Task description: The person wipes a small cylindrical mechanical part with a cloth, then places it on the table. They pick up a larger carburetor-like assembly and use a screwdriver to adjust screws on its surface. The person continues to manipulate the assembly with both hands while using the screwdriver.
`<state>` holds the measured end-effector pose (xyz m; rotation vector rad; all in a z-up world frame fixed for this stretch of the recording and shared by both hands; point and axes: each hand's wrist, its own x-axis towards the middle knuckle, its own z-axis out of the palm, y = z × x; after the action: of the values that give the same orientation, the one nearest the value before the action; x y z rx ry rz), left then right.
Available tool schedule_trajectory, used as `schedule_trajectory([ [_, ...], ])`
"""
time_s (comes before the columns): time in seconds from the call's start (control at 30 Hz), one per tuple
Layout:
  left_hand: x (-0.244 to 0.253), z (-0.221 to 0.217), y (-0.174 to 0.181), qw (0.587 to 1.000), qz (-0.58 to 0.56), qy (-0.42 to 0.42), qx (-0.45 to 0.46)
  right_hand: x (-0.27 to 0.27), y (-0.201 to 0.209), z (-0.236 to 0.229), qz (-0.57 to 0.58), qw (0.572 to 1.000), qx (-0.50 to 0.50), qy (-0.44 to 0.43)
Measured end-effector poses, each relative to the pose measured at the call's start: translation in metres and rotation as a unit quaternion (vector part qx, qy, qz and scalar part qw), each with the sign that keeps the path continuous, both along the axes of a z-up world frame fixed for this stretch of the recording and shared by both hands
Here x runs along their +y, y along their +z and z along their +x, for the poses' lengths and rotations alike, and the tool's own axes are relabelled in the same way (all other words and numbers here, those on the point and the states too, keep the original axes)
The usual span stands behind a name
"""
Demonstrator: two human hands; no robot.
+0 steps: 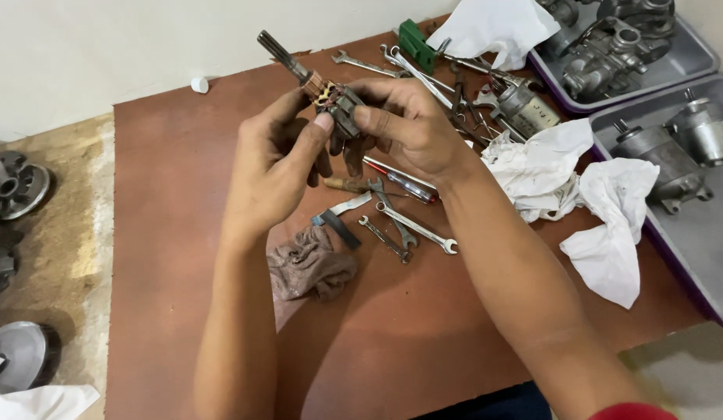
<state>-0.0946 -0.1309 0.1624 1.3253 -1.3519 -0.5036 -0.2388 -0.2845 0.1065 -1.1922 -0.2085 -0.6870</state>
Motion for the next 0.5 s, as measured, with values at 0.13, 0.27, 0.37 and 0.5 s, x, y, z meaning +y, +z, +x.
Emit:
schedule_trajectory([
  [0.13, -0.003, -0.002, 0.002, 0.999, 0.002, 0.008, -0.033, -0.006, -0.007, 0.003, 0.020, 1.000, -0.001, 0.013],
  [0.27, -0.008, 0.002, -0.004, 0.998, 0.010, 0.050, -0.048, 0.000, 0.004, 0.002, 0.015, 0.998, 0.043, 0.051],
  [0.37, -0.012, 0.000, -0.004, 0.997, 0.001, 0.071, -0.040, 0.002, 0.006, 0.004, 0.055, 0.995, 0.060, 0.057],
  [0.5, -0.014, 0.000, -0.007, 0.996, 0.003, 0.084, -0.039, 0.006, 0.009, 0.004, 0.094, 0.992, 0.064, 0.063],
])
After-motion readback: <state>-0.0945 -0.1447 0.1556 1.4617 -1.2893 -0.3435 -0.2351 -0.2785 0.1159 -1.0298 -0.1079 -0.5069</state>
